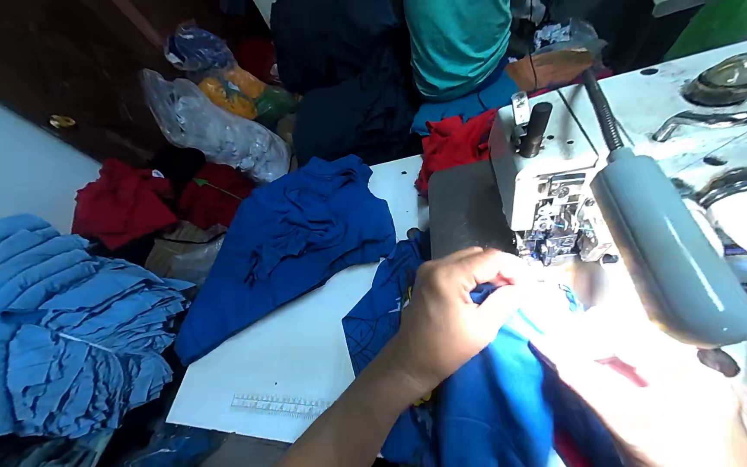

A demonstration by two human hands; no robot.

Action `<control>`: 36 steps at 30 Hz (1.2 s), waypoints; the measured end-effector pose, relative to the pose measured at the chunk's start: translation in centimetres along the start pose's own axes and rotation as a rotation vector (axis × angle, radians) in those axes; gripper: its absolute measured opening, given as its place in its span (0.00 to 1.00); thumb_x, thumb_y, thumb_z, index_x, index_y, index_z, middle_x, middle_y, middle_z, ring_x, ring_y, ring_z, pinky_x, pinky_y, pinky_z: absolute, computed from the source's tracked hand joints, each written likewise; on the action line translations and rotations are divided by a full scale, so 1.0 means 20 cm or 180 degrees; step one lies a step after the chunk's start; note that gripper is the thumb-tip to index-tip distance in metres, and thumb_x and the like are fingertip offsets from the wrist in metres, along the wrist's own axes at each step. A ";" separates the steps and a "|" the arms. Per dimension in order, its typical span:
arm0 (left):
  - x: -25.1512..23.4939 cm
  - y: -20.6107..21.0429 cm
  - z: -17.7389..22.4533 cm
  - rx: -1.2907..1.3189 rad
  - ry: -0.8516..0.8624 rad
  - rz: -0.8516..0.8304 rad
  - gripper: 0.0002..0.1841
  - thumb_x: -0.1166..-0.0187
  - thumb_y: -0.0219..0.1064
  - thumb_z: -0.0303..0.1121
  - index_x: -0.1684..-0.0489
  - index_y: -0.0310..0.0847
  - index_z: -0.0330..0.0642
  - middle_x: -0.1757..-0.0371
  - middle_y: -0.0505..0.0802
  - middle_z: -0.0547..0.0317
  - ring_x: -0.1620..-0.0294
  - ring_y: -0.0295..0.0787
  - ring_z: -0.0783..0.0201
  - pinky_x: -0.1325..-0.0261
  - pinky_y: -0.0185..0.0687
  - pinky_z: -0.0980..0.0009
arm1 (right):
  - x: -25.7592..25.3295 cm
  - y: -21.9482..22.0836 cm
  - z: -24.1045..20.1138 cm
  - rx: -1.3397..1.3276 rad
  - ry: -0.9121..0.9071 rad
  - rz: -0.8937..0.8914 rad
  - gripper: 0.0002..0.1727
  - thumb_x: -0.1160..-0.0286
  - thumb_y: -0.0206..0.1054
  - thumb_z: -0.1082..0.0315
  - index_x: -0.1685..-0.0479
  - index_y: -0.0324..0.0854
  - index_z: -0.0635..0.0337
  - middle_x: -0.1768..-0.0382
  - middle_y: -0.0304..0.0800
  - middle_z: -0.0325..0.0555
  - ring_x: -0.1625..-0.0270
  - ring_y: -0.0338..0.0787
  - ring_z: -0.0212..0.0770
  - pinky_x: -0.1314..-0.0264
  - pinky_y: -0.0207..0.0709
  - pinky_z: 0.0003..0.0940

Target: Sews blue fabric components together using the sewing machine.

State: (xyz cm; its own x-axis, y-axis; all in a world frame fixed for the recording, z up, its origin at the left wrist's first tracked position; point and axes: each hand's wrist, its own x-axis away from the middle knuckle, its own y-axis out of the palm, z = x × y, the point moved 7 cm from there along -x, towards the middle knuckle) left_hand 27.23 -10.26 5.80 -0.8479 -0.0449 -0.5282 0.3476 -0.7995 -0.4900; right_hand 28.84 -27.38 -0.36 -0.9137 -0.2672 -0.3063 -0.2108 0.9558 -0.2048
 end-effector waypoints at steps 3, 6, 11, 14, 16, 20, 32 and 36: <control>0.10 0.11 0.06 -0.1773 0.0411 0.0030 0.04 0.30 0.70 0.26 0.66 0.92 0.42 0.52 0.92 0.56 0.42 0.86 0.60 0.40 0.80 0.65 | 0.02 0.00 0.06 0.0025 0.0347 0.0122 0.11 0.34 0.76 0.60 0.65 0.83 0.57 0.71 0.87 0.31 0.68 0.85 0.19 0.64 0.82 0.17; 0.24 0.19 0.17 -0.2476 0.0380 -0.0060 0.14 0.20 0.64 0.43 0.56 0.95 0.48 0.43 0.95 0.50 0.33 0.85 0.51 0.29 0.70 0.60 | 0.06 -0.02 0.02 -0.0055 0.0393 -0.0168 0.13 0.30 0.72 0.68 0.58 0.83 0.72 0.62 0.88 0.43 0.58 0.84 0.19 0.52 0.80 0.15; 0.28 0.23 0.09 -0.2112 -0.0007 -0.0261 0.30 0.17 0.56 0.58 0.47 0.94 0.40 0.40 0.95 0.44 0.33 0.89 0.51 0.28 0.79 0.64 | 0.05 -0.04 0.04 -0.0163 0.0431 -0.0046 0.13 0.29 0.69 0.75 0.51 0.78 0.75 0.63 0.88 0.40 0.60 0.86 0.21 0.55 0.83 0.17; 0.27 0.23 0.06 -0.2016 0.0104 -0.0400 0.36 0.18 0.54 0.64 0.43 0.92 0.38 0.37 0.93 0.44 0.31 0.89 0.52 0.26 0.79 0.62 | -0.01 -0.06 0.07 -0.0315 0.0360 0.0111 0.16 0.30 0.71 0.70 0.47 0.75 0.64 0.65 0.87 0.31 0.65 0.87 0.19 0.62 0.85 0.17; 0.28 0.22 0.07 -0.2066 0.0228 -0.0475 0.44 0.18 0.46 0.71 0.38 0.91 0.37 0.34 0.92 0.43 0.27 0.86 0.50 0.21 0.75 0.60 | -0.01 -0.06 0.07 -0.0572 0.0371 0.0073 0.15 0.30 0.71 0.73 0.48 0.75 0.65 0.64 0.88 0.30 0.64 0.87 0.19 0.60 0.85 0.17; 0.27 0.22 0.04 -0.2055 0.0095 -0.0536 0.47 0.24 0.48 0.76 0.34 0.88 0.39 0.30 0.90 0.46 0.22 0.81 0.53 0.18 0.72 0.57 | -0.04 -0.06 0.08 -0.0335 0.0308 0.0237 0.12 0.33 0.73 0.69 0.53 0.79 0.58 0.67 0.87 0.27 0.67 0.85 0.16 0.63 0.82 0.12; 0.25 0.18 0.02 -0.1999 0.0376 -0.0360 0.41 0.25 0.53 0.74 0.49 0.94 0.43 0.37 0.94 0.45 0.27 0.86 0.56 0.18 0.69 0.62 | -0.03 -0.06 0.07 -0.0590 0.0426 0.0035 0.06 0.29 0.71 0.77 0.56 0.83 0.66 0.63 0.91 0.29 0.60 0.87 0.14 0.56 0.83 0.14; 0.20 0.13 -0.02 -0.1676 0.0596 -0.0317 0.33 0.19 0.54 0.67 0.56 0.93 0.47 0.44 0.96 0.48 0.32 0.88 0.61 0.22 0.74 0.69 | -0.03 -0.04 0.05 -0.0451 0.0323 0.0088 0.06 0.28 0.69 0.75 0.57 0.81 0.67 0.64 0.89 0.31 0.60 0.85 0.13 0.54 0.81 0.11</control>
State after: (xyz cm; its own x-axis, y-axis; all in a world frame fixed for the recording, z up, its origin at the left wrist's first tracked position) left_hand 24.87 -12.28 2.06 -0.8180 0.1608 -0.5523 0.4630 -0.3857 -0.7980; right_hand 29.88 -28.14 -1.03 -0.9487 -0.2335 -0.2131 -0.2253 0.9723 -0.0623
